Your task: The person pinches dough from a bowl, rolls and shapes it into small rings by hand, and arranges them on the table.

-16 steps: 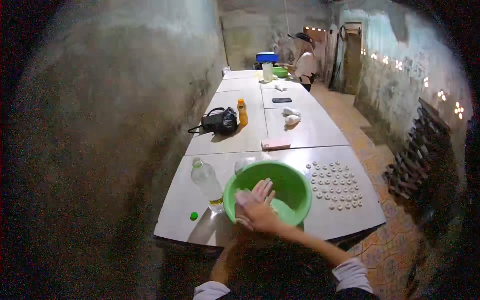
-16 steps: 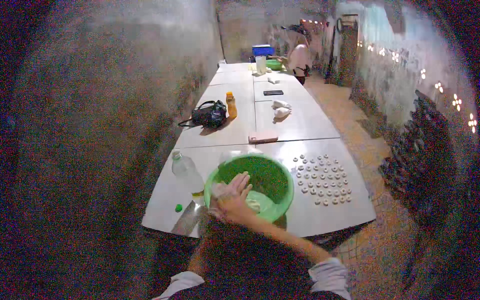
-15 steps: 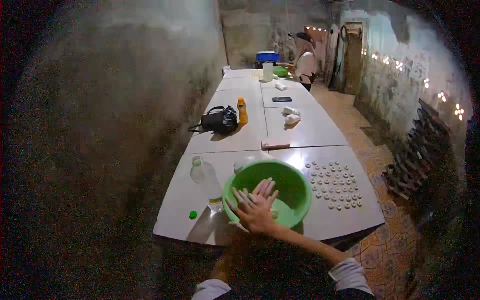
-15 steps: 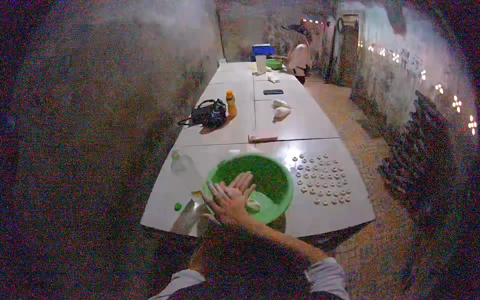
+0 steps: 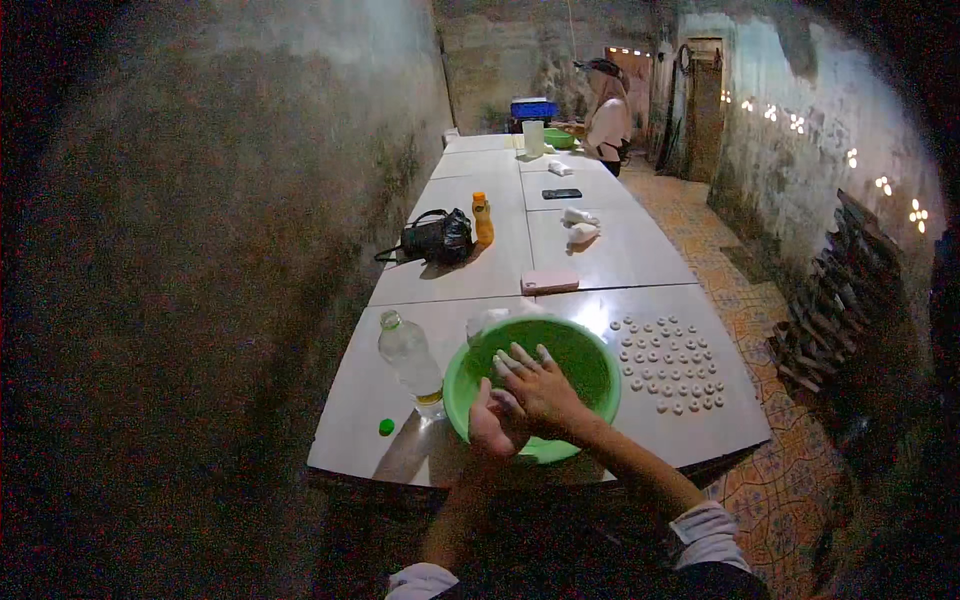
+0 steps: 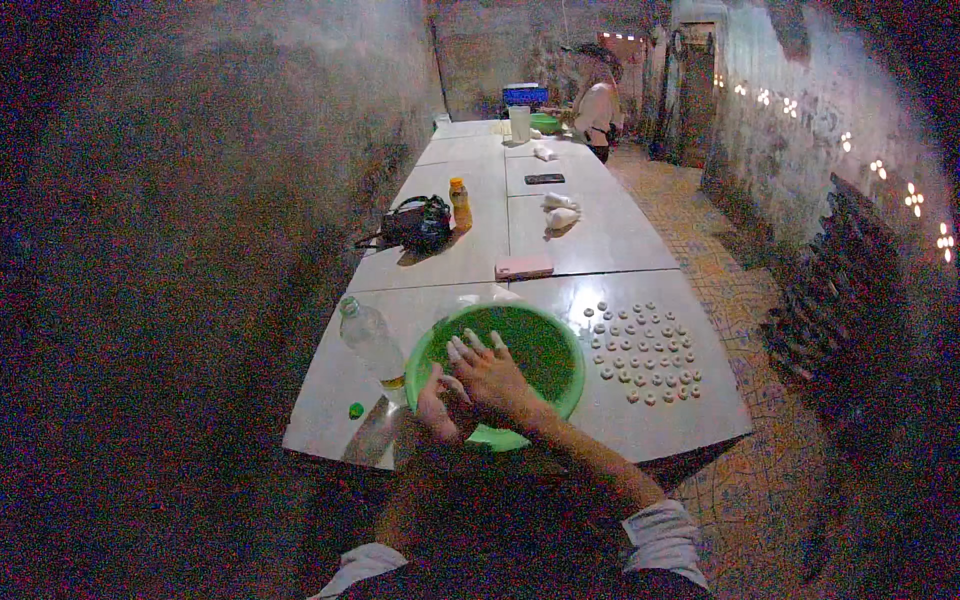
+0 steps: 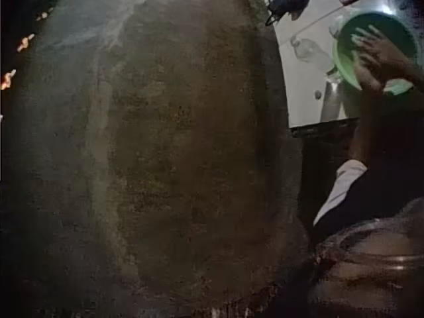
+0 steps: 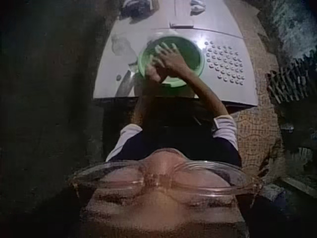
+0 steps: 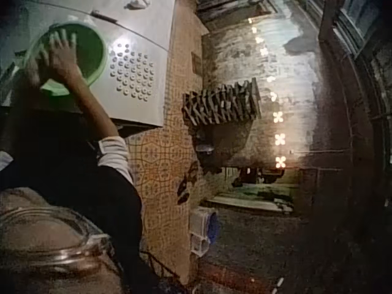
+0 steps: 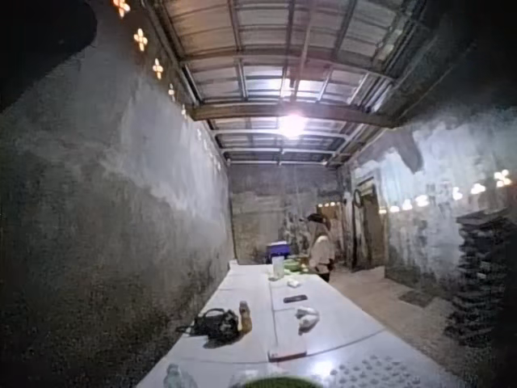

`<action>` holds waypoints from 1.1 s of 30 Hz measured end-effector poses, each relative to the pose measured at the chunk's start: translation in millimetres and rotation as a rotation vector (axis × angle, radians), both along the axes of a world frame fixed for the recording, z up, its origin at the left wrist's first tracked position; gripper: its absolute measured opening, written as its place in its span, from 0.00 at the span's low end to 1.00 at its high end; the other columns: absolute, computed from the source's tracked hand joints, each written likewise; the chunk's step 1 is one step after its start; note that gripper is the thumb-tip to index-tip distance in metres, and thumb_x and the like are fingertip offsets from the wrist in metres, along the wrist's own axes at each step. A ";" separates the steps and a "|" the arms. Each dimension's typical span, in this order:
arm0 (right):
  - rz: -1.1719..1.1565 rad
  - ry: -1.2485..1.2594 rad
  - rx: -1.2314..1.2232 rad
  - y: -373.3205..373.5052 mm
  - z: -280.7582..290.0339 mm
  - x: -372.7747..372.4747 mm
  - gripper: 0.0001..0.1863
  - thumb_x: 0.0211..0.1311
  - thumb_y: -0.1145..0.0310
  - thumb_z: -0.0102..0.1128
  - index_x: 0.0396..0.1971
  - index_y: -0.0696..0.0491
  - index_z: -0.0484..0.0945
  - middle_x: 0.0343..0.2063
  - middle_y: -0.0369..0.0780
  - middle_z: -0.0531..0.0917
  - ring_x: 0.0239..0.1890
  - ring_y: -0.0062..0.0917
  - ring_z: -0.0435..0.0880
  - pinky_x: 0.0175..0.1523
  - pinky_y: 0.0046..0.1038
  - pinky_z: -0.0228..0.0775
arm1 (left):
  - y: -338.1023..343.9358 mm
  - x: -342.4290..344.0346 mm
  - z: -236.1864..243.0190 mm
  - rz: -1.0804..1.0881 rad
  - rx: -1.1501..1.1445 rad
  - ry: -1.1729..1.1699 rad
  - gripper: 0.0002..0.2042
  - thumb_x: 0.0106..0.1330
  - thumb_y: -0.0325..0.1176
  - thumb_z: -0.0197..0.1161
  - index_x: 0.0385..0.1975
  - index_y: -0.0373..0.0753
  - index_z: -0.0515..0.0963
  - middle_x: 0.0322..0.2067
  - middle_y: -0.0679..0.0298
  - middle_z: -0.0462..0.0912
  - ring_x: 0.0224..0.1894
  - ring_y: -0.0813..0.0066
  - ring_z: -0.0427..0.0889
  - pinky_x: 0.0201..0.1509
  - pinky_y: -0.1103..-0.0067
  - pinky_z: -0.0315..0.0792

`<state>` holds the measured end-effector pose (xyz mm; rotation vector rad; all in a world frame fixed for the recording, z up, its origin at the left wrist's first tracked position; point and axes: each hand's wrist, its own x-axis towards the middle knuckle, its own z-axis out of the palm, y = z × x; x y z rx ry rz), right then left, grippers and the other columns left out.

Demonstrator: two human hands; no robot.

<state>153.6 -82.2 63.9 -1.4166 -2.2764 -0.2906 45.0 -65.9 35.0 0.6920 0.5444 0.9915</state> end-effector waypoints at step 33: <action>0.075 0.214 -0.015 -67.5 -40.2 -63.6 0.38 0.57 0.40 0.41 0.60 0.54 0.58 0.60 0.45 0.62 0.64 0.43 0.52 0.61 0.61 0.22 | -31.4 -14.5 -27.3 -0.169 -0.026 -0.666 0.30 0.69 0.51 0.31 0.60 0.30 0.53 0.60 0.49 0.58 0.61 0.63 0.61 0.57 0.72 0.65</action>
